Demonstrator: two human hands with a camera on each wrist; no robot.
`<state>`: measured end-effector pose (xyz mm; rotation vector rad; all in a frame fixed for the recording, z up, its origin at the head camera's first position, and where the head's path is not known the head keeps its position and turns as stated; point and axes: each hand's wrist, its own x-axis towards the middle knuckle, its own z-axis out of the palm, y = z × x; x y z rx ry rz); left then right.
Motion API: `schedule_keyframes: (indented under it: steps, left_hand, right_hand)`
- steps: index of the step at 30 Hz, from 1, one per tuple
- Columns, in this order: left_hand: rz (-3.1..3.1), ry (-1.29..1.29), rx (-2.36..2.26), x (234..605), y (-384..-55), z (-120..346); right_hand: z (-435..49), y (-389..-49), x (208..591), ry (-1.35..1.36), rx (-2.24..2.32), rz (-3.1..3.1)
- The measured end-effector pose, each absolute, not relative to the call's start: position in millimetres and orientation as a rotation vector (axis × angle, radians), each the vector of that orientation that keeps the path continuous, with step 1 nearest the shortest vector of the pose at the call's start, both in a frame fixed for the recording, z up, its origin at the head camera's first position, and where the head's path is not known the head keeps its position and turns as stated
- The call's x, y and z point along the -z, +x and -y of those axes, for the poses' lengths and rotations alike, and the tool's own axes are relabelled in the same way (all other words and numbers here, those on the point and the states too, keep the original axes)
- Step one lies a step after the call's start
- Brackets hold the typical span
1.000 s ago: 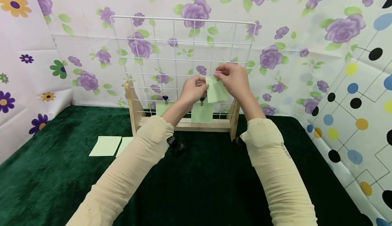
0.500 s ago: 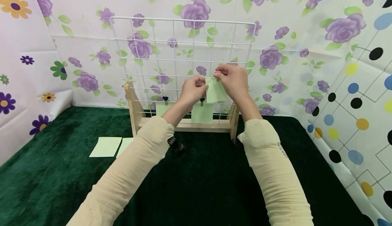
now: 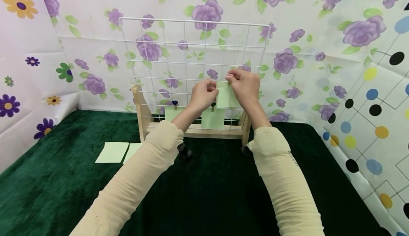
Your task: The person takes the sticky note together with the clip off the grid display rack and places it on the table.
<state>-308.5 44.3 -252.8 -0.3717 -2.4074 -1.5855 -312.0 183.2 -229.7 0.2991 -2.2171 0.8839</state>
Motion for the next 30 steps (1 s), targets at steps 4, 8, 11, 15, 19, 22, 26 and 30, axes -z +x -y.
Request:
schedule_keyframes:
  steps: [4,8,11,15,19,22,26,30]
  left_hand:
    - [2.445,-0.419,1.434,252,-309,-44]
    - [2.473,-0.49,1.276,252,-310,-44]
    - [2.494,-0.518,1.238,254,-309,-42]
    - [2.528,-0.541,1.283,260,-308,-36]
    - [2.527,-0.551,1.365,265,-306,-29]
    - [2.517,-0.529,1.395,268,-305,-23]
    - [2.507,-0.498,1.447,270,-303,-13]
    - [2.506,-0.508,1.501,271,-301,-1]
  right_hand:
    - [-182,-313,231,0.273,-0.907,2.191]
    - [-181,-313,231,0.261,-0.972,2.139]
    - [-179,-313,229,0.273,-1.031,2.126]
    - [-176,-313,229,0.293,-1.075,2.146]
    - [-175,-311,229,0.303,-1.109,2.132]
    - [-174,-308,231,0.33,-1.128,2.107]
    - [-175,-302,233,0.407,-1.139,2.054]
    - [-179,-298,237,0.468,-1.111,2.027]
